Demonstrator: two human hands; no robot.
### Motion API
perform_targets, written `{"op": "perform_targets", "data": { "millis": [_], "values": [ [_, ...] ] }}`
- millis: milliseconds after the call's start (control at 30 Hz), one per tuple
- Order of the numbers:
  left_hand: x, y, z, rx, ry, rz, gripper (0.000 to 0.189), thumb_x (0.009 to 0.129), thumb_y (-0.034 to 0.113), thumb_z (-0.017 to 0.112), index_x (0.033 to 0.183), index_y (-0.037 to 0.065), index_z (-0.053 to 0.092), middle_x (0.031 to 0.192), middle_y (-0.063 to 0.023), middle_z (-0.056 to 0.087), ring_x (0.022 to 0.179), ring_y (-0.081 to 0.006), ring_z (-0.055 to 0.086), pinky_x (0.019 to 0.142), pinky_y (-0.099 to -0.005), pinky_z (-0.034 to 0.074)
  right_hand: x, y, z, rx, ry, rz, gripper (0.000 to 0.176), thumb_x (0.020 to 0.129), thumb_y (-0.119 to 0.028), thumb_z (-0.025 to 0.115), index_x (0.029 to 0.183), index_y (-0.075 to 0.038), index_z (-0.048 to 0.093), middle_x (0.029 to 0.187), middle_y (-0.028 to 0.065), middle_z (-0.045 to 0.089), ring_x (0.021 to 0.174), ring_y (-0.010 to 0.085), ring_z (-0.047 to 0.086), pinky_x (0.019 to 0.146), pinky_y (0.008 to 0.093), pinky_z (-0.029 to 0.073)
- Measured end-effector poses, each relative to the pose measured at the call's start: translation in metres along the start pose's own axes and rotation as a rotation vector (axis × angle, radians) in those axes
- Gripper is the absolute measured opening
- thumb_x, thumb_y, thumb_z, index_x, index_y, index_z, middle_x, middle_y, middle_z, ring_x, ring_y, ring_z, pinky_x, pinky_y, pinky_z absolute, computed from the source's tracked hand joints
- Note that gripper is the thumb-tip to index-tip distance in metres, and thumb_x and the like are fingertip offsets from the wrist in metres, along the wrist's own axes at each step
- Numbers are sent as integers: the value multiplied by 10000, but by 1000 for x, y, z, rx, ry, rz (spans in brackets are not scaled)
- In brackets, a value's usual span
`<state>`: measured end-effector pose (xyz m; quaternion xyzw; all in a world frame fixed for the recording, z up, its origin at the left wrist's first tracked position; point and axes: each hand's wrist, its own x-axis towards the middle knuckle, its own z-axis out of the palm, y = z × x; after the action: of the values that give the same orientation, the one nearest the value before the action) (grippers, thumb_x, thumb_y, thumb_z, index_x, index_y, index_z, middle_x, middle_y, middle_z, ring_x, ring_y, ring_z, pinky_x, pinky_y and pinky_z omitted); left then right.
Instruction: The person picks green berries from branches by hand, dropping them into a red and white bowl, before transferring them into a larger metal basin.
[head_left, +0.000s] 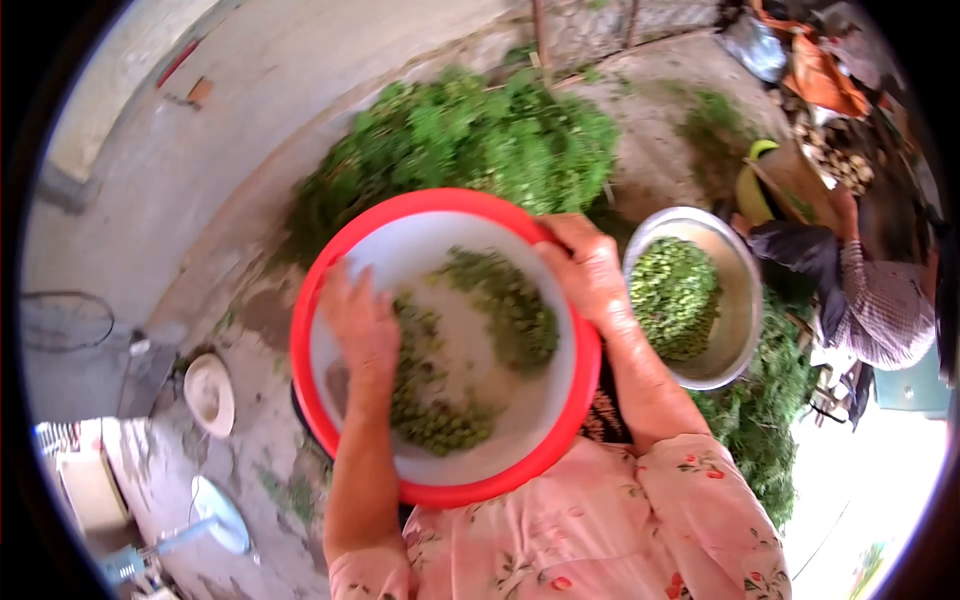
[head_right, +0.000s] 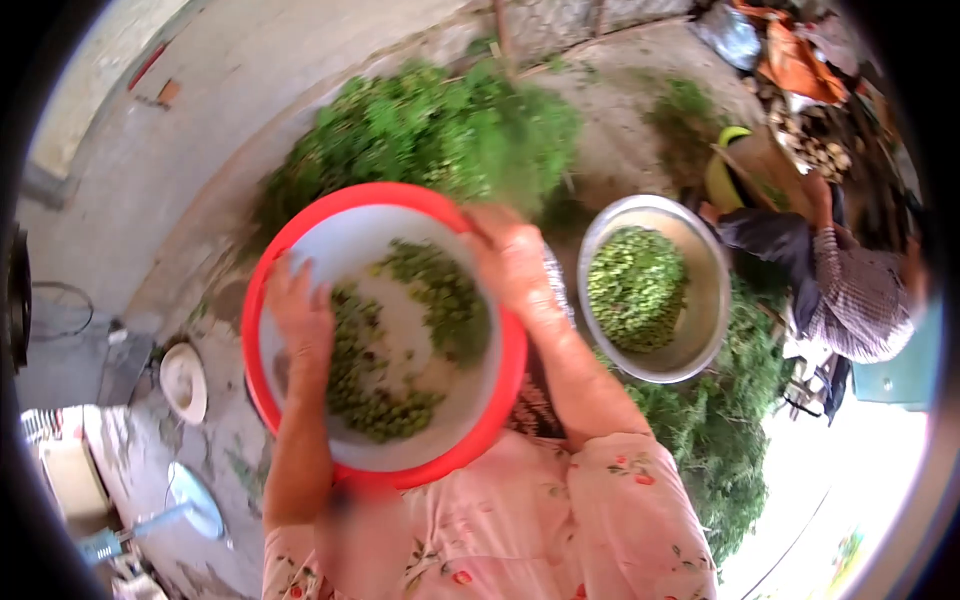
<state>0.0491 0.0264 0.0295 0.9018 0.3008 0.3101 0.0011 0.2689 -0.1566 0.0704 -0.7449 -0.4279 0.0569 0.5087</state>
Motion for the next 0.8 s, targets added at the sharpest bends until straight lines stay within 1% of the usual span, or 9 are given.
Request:
{"op": "perform_targets", "data": {
  "millis": [67, 133, 233, 333, 533, 633, 733, 767, 800],
  "values": [
    [-5, 16, 8, 34, -75, 38, 413, 704, 99, 661, 1101, 29, 571, 1275, -186, 469, 1209, -360, 416, 1013, -506, 303, -1, 2, -1, 39, -21, 3, 281, 792, -40, 621, 1064, 27, 605, 1012, 162, 611, 953, 261, 592, 850, 316, 454],
    [-9, 24, 14, -64, -241, 67, 462, 725, 98, 642, 1169, 27, 533, 1304, -183, 441, 1230, -359, 396, 1027, -506, 290, -1, -3, -2, 91, -40, 55, 283, 802, -39, 617, 1078, 23, 605, 1029, 157, 609, 961, 249, 591, 857, 313, 452],
    [-19, 34, 30, -38, -412, 74, 512, 764, 116, 624, 1250, 50, 479, 1332, -177, 412, 1253, -356, 373, 1041, -504, 272, 0, -11, -4, 86, -57, 110, 285, 810, -41, 616, 1088, 23, 604, 1045, 155, 606, 965, 243, 590, 862, 312, 449],
    [-22, 36, 36, -92, -466, 100, 539, 794, 138, 610, 1301, 80, 437, 1358, -147, 389, 1273, -350, 349, 1052, -500, 257, 0, -13, -4, 95, -54, 117, 287, 812, -41, 617, 1092, 24, 602, 1048, 154, 604, 965, 245, 590, 863, 311, 448],
    [-20, 42, 50, -138, -449, 295, 540, 790, 149, 616, 1298, 84, 443, 1381, -98, 376, 1292, -331, 326, 1064, -502, 238, 0, -9, -2, 81, -52, 118, 287, 814, -42, 618, 1093, 23, 602, 1052, 152, 602, 965, 244, 588, 865, 311, 447],
    [-19, 43, 50, -149, -368, 282, 389, 760, 136, 630, 1133, 61, 549, 1224, -121, 489, 1172, -343, 433, 1011, -491, 304, 0, -11, -4, 70, -56, 125, 287, 815, -42, 615, 1095, 20, 601, 1051, 148, 602, 970, 240, 586, 867, 308, 446],
    [-13, 34, 36, -203, -360, 79, 198, 726, 126, 645, 899, 55, 584, 970, -106, 547, 967, -332, 513, 892, -459, 377, 0, -13, -4, 73, -56, 131, 289, 816, -44, 615, 1097, 18, 600, 1049, 143, 603, 973, 236, 584, 870, 306, 443],
    [-11, 30, 34, -205, -231, 71, 133, 712, 127, 657, 760, 61, 552, 809, -82, 520, 825, -307, 520, 789, -422, 397, -1, -13, -4, 80, -52, 129, 290, 816, -45, 615, 1098, 18, 599, 1049, 142, 603, 974, 234, 583, 871, 305, 443],
    [-10, 27, 33, -217, -211, 25, 129, 711, 119, 657, 770, 61, 558, 811, -81, 527, 828, -302, 525, 784, -415, 399, -1, -13, -4, 82, -55, 127, 291, 815, -45, 616, 1099, 18, 599, 1047, 142, 604, 973, 233, 584, 871, 304, 442]
  ]
}}
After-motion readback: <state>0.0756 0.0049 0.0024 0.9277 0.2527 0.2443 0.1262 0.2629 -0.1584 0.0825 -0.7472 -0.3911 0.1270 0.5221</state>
